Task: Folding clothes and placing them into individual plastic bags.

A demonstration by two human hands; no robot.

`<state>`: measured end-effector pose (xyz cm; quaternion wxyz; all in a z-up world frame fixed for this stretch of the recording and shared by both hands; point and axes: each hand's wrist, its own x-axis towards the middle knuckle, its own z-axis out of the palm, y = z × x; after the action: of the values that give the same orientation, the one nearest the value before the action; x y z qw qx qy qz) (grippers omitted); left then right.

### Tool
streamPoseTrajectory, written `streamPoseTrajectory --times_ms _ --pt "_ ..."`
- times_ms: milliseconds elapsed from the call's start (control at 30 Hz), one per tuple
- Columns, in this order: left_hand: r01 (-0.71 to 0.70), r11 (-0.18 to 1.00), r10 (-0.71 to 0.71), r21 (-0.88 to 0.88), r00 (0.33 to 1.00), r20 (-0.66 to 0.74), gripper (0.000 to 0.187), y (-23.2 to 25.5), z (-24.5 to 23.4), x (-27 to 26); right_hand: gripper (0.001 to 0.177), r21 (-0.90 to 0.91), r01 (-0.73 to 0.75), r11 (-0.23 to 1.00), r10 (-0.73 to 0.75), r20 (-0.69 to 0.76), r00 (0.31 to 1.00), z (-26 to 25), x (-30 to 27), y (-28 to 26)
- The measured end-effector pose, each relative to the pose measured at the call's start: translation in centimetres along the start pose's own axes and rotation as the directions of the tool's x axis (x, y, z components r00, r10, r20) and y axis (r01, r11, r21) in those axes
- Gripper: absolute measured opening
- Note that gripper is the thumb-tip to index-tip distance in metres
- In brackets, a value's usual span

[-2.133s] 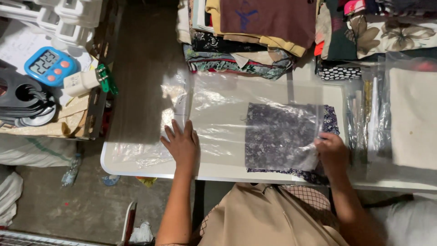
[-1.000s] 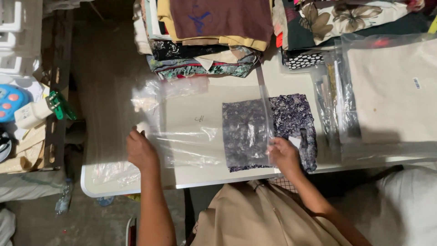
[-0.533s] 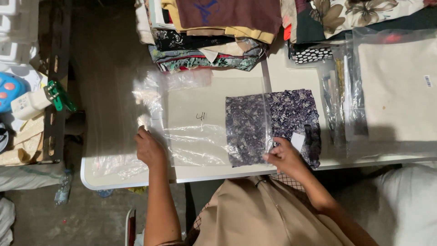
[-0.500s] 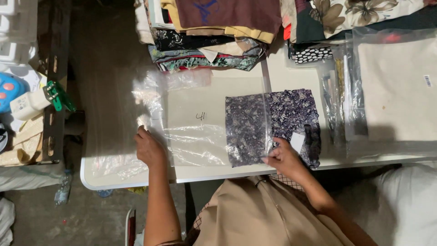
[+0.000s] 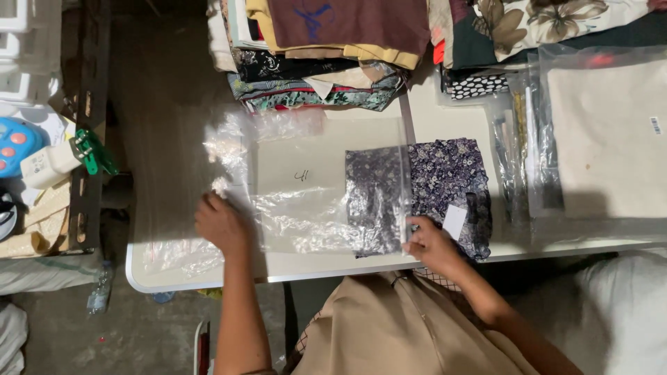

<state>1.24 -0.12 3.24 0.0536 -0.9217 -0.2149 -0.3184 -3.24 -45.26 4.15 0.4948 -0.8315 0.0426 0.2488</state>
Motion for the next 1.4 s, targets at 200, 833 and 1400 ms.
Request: streamPoseTrajectory --times_ms 200,833,1400 --pt "0.074 0.547 0.242 -0.834 0.94 0.242 0.018 15.3 -10.5 -4.3 0.052 0.07 0.098 0.993 -0.108 0.163 0.981 5.6 -0.4 -0.1" --pt "0.534 0.516 0.253 -0.67 0.652 0.714 0.02 20.1 -8.7 -8.2 0.031 0.304 0.096 0.948 -0.105 0.011 0.994 4.2 6.6 -4.0" --pt "0.765 0.147 0.315 -0.627 0.565 0.763 0.017 18.0 -3.8 -10.6 0.037 0.208 0.022 0.978 0.0 -0.105 0.995 5.1 7.2 -5.0"
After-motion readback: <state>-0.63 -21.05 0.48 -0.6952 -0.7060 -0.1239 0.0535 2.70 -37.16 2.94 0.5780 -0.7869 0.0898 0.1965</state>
